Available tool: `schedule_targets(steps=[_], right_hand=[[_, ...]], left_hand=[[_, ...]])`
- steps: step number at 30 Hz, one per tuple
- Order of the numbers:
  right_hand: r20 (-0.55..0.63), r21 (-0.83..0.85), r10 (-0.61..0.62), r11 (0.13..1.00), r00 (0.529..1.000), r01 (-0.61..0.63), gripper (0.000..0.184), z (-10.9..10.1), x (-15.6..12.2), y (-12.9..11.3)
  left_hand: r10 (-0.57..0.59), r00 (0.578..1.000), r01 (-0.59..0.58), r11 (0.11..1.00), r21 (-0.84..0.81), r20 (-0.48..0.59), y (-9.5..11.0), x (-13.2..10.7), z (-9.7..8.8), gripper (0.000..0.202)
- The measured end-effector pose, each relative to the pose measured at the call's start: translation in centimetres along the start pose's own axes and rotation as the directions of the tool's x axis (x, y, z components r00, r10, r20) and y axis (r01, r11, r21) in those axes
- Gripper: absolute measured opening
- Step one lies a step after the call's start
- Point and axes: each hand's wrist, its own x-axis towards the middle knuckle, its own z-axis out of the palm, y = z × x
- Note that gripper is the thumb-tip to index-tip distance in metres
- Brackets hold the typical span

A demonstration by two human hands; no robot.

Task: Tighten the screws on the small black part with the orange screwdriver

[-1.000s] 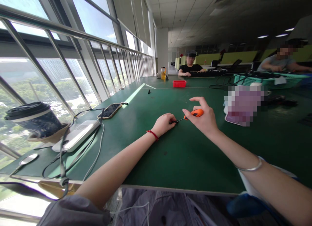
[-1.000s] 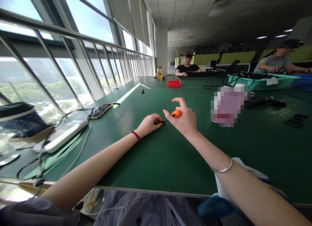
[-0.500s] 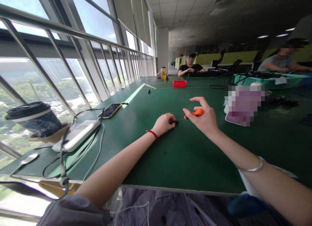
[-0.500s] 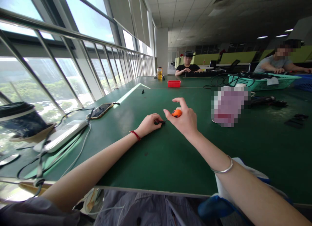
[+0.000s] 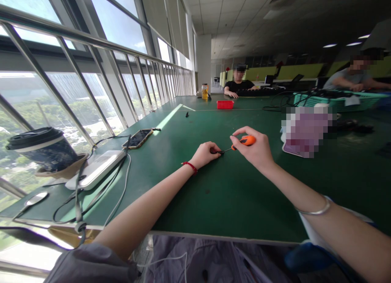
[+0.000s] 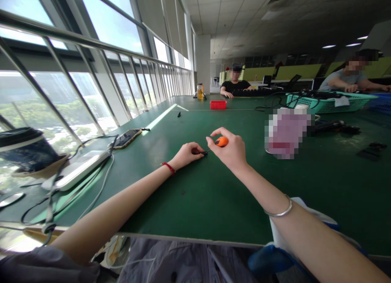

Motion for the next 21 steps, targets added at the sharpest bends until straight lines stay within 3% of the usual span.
schedule_targets(steps=[4,9,13,17,21], right_hand=[[-0.015,0.033,-0.014,0.999,1.0,0.015,0.025,0.05,-0.07,-0.1],[-0.065,-0.003,-0.026,1.0,0.998,0.026,0.048,-0.01,0.02,-0.07],[-0.013,-0.027,0.019,0.999,1.0,-0.019,0.035,-0.12,-0.02,-0.24],[0.017,0.036,-0.029,0.999,0.999,0.028,0.024,-0.1,-0.09,-0.13],[-0.068,0.033,-0.085,0.996,0.994,0.087,0.036,-0.05,-0.03,0.07]], left_hand=[[-0.017,1.0,0.018,0.999,-0.042,0.016,-0.08,0.09,0.02,0.007],[-0.031,0.999,0.033,0.998,-0.062,0.026,-0.04,0.1,0.04,0.006],[-0.034,0.999,0.036,0.997,-0.066,0.031,0.14,0.01,-0.04,0.005],[-0.036,0.999,0.038,0.998,-0.058,0.03,0.08,0.0,-0.03,0.006],[-0.029,0.999,0.03,0.998,-0.058,0.022,-0.09,0.06,0.03,0.005]])
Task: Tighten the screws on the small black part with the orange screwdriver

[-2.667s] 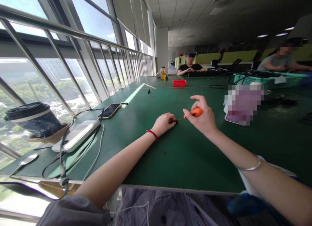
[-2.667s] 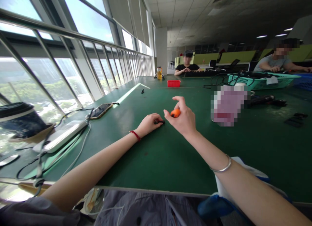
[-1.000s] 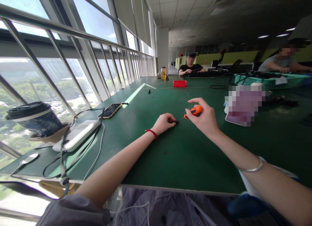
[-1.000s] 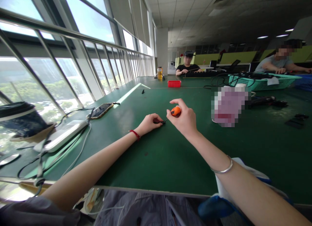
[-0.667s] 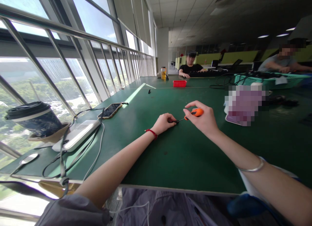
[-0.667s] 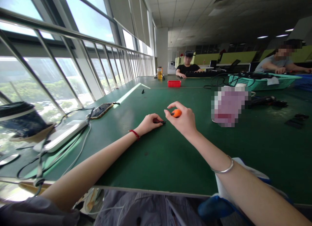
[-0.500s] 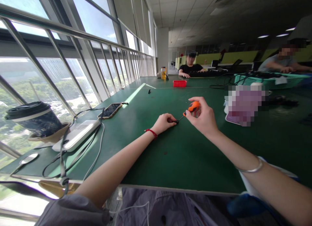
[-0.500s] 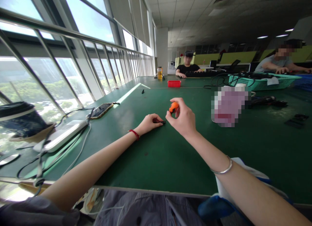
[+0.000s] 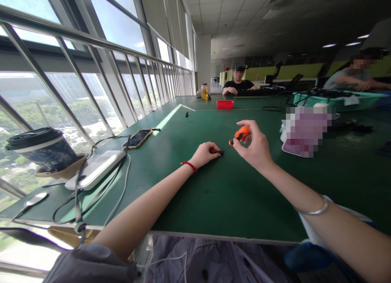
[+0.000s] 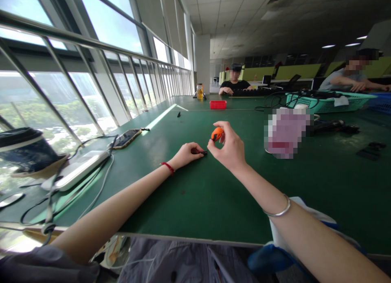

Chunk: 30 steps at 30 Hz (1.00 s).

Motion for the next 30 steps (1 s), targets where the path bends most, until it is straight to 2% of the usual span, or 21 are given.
schedule_targets(steps=[2,6,10,15,19,22,26,28,30], right_hand=[[-0.008,-0.018,0.011,1.0,1.0,-0.011,0.041,-0.01,0.02,-0.05],[0.04,-0.05,0.076,0.996,0.996,-0.074,0.029,-0.08,-0.04,-0.37],[0.058,-0.009,0.05,0.999,0.997,-0.05,0.024,-0.09,-0.09,-0.32],[-0.009,-0.015,0.014,1.0,1.0,-0.014,0.042,0.01,0.01,-0.15],[0.037,-0.043,0.104,0.994,0.994,-0.103,0.034,-0.15,0.03,-0.59],[0.045,-0.014,0.085,0.996,0.995,-0.084,0.026,-0.16,0.0,-0.58],[-0.011,0.016,0.021,1.0,1.0,-0.02,0.039,0.08,0.04,-0.02],[-0.012,-0.002,0.045,0.999,0.999,-0.045,0.045,0.12,0.08,0.08],[0.013,-0.039,0.102,0.994,0.995,-0.101,0.04,0.04,0.11,-0.03]], left_hand=[[0.004,1.0,-0.004,1.0,-0.003,0.002,-0.02,0.01,0.0,0.005],[0.003,1.0,-0.003,1.0,-0.005,0.013,0.04,0.0,-0.06,0.006],[0.003,1.0,-0.003,1.0,-0.006,0.011,-0.01,0.02,-0.04,0.006],[0.004,1.0,-0.004,1.0,-0.007,0.008,-0.04,0.02,0.0,0.006],[-0.002,1.0,0.002,1.0,-0.002,0.014,0.1,-0.02,-0.05,0.006],[-0.005,1.0,0.005,1.0,0.002,0.012,0.17,-0.03,-0.07,0.006],[-0.007,1.0,0.007,1.0,-0.004,0.01,0.22,-0.03,-0.03,0.006],[-0.007,1.0,0.007,1.0,-0.005,0.014,0.26,-0.04,-0.05,0.005],[-0.008,1.0,0.008,1.0,-0.001,0.02,0.3,-0.06,-0.08,0.006]])
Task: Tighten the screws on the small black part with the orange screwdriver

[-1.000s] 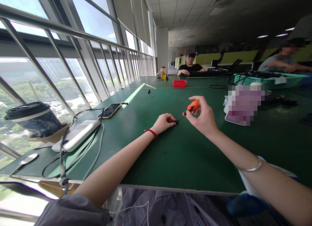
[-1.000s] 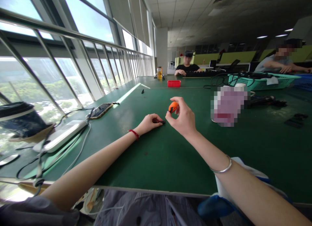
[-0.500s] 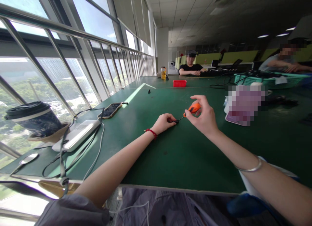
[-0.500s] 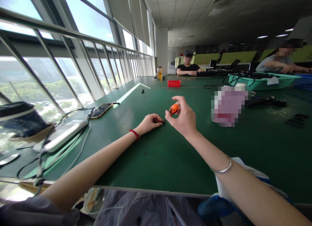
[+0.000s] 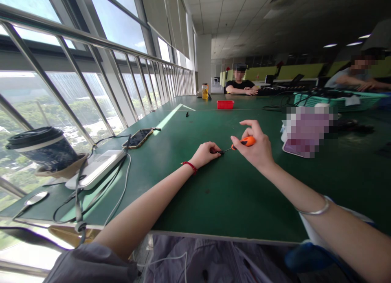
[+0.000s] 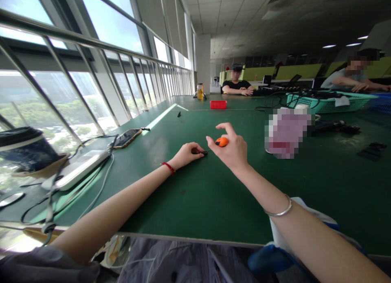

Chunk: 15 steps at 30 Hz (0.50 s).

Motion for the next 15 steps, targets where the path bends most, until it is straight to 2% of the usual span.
schedule_targets(steps=[2,5,7,9,11,15], right_hand=[[0.04,-0.003,0.035,0.999,0.999,-0.035,0.032,-0.13,-0.02,-0.2],[0.063,0.039,0.004,0.999,0.998,-0.006,0.025,-0.18,-0.08,-0.34],[0.037,0.052,-0.039,0.998,0.999,0.037,0.028,-0.1,-0.09,-0.25],[-0.003,0.051,-0.064,0.997,0.998,0.064,0.037,-0.02,-0.07,-0.13],[-0.02,0.03,-0.048,0.998,0.999,0.049,0.045,-0.02,-0.03,-0.09],[0.018,0.005,0.026,1.0,0.999,-0.026,0.036,-0.2,0.04,-0.22]], left_hand=[[-0.002,1.0,0.002,1.0,0.006,0.001,0.02,-0.01,-0.03,0.006],[-0.004,1.0,0.004,1.0,0.015,-0.005,-0.03,0.01,-0.04,0.007],[-0.001,1.0,0.001,1.0,0.021,-0.012,-0.14,0.05,0.0,0.007],[0.005,1.0,-0.004,1.0,0.026,-0.018,-0.29,0.11,0.05,0.008],[0.011,1.0,-0.01,1.0,0.029,-0.019,-0.46,0.18,0.1,0.008],[0.019,1.0,-0.018,0.999,0.029,-0.017,-0.7,0.22,0.18,0.008]])
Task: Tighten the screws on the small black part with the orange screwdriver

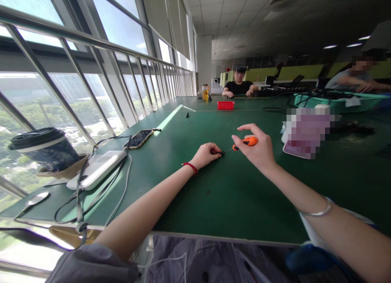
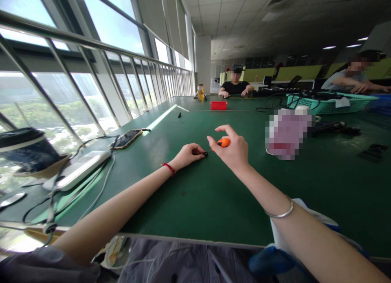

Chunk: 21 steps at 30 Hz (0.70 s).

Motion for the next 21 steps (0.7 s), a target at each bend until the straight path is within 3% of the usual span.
schedule_targets(steps=[4,9,13,16,18,21], right_hand=[[0.01,0.04,-0.068,0.997,0.998,0.067,0.032,0.08,0.04,0.19],[-0.048,0.03,-0.088,0.995,0.995,0.09,0.049,0.24,0.09,0.4],[-0.012,-0.038,0.017,0.999,1.0,-0.017,0.037,0.1,0.11,0.29],[-0.002,0.002,-0.007,1.0,1.0,0.007,0.03,0.17,0.08,0.36],[-0.015,0.037,-0.038,0.999,0.999,0.039,0.037,0.31,0.05,0.42],[-0.064,0.046,-0.048,0.998,0.997,0.051,0.063,0.44,0.05,0.39]], left_hand=[[-0.005,1.0,0.005,1.0,-0.006,-0.003,-0.08,0.0,0.04,0.008],[0.002,1.0,-0.002,1.0,-0.003,-0.003,0.06,-0.02,-0.05,0.008],[0.001,1.0,-0.001,1.0,0.004,0.007,0.21,-0.09,-0.13,0.007],[-0.002,1.0,0.002,1.0,0.003,0.002,0.16,-0.09,-0.07,0.007],[-0.001,1.0,0.001,1.0,0.002,-0.002,0.05,-0.07,-0.02,0.008],[0.011,1.0,-0.011,1.0,0.004,-0.007,-0.07,-0.05,0.03,0.008]])
